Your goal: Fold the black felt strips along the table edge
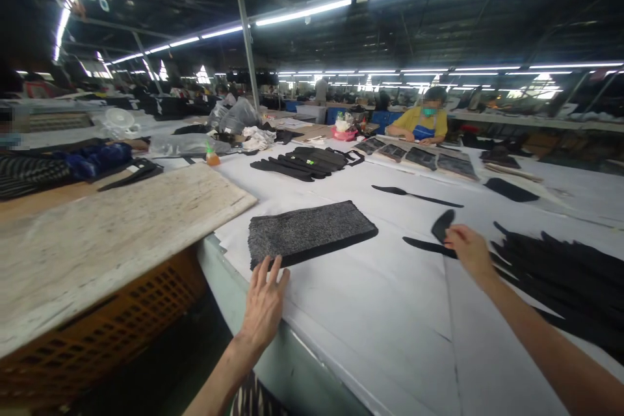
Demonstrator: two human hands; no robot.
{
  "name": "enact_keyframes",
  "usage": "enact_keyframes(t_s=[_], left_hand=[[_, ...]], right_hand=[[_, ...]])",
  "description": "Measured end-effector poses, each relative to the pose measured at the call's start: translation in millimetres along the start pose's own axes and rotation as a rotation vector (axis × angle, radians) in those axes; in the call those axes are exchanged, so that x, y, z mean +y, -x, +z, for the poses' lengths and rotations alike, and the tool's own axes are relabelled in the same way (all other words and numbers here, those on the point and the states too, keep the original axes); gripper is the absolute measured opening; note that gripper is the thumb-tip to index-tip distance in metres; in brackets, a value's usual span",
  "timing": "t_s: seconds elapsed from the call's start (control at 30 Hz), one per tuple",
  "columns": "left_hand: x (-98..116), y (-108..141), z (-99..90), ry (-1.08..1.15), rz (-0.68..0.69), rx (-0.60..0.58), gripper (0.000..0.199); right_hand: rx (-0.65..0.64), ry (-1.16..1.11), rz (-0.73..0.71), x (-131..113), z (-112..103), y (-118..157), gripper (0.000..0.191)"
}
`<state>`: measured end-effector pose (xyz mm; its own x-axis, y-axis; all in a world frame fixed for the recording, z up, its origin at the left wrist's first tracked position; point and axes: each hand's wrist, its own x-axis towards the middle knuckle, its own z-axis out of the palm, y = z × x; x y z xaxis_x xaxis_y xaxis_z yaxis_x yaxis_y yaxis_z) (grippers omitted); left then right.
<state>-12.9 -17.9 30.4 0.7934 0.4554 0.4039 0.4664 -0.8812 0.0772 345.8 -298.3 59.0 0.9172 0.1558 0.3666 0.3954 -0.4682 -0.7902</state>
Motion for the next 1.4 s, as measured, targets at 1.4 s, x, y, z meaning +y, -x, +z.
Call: enact_keyframes(t_s=[1.4], left_hand=[[-4, 11, -14.0, 0.269, -0.205, -0.258, 0.025]], right_hand=[[-0.874, 0.437, -0.970, -167, 159, 193, 0.018]])
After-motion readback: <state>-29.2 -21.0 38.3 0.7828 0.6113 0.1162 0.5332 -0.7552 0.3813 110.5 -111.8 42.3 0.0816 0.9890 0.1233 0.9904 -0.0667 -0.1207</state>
